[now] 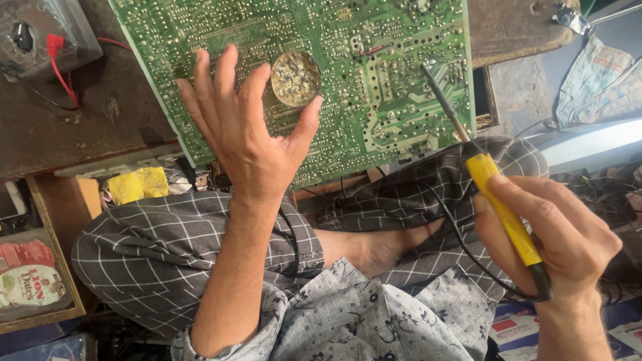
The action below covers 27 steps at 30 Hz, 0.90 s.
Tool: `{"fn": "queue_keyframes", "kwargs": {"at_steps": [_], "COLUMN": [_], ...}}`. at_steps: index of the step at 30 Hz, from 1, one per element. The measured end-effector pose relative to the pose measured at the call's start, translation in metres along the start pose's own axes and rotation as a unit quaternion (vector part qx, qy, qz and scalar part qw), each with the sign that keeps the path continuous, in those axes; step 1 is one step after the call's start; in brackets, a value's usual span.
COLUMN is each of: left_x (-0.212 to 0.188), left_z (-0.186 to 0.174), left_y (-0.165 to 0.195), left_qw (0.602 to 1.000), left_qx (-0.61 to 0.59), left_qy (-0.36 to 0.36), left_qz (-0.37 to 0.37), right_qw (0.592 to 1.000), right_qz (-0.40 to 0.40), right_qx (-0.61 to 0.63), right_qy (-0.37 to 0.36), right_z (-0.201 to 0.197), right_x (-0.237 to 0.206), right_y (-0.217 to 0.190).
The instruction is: The person sits cross-legged on the floor holding a large green circuit board on their lap and solders points on the board with a soldering iron, steadying the board with the other hand. They reposition the board and continue soldering different spots, with a small tin of components resting on the board.
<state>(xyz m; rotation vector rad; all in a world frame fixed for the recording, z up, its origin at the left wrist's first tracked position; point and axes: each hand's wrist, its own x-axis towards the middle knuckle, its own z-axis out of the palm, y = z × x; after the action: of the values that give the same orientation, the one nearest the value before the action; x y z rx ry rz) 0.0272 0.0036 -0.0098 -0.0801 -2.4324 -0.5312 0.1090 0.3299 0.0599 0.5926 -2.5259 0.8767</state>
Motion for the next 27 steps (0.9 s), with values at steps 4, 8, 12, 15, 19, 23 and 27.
{"fn": "queue_keyframes", "kwargs": {"at_steps": [4,8,12,15,19,23,27], "left_x": [0.000,-0.001,-0.001,-0.003,-0.002,-0.001,-0.001], "left_z": [0.000,0.001,0.003,0.003,0.003,0.001,0.000], "left_y": [-0.001,-0.002,-0.003,-0.003,-0.002,-0.001,-0.001], "left_qw": [1.000,1.000,1.000,1.000,1.000,1.000,1.000], "left_qx": [0.001,0.001,0.002,0.003,0.000,0.001,0.001], "left_qy": [0.001,0.002,0.006,0.004,0.004,0.002,0.002], "left_qz": [0.003,0.003,0.003,0.002,0.000,0.000,0.000], "right_qw": [1.000,1.000,1.000,1.000,1.000,1.000,1.000], "right_qz": [-0.006,-0.011,-0.012,-0.014,-0.015,0.006,0.002], "right_qx": [-0.012,-0.007,-0.012,-0.012,-0.002,-0.021,-0.014], "right_qy": [0.019,0.008,0.027,0.006,0.021,0.008,0.013], "right_z": [0.001,0.002,0.001,0.002,0.004,-0.002,0.001], "right_x": [0.004,0.005,0.001,-0.003,-0.001,-0.003,0.005], "right_y": [0.000,0.000,-0.001,0.000,0.004,-0.005,-0.005]}}
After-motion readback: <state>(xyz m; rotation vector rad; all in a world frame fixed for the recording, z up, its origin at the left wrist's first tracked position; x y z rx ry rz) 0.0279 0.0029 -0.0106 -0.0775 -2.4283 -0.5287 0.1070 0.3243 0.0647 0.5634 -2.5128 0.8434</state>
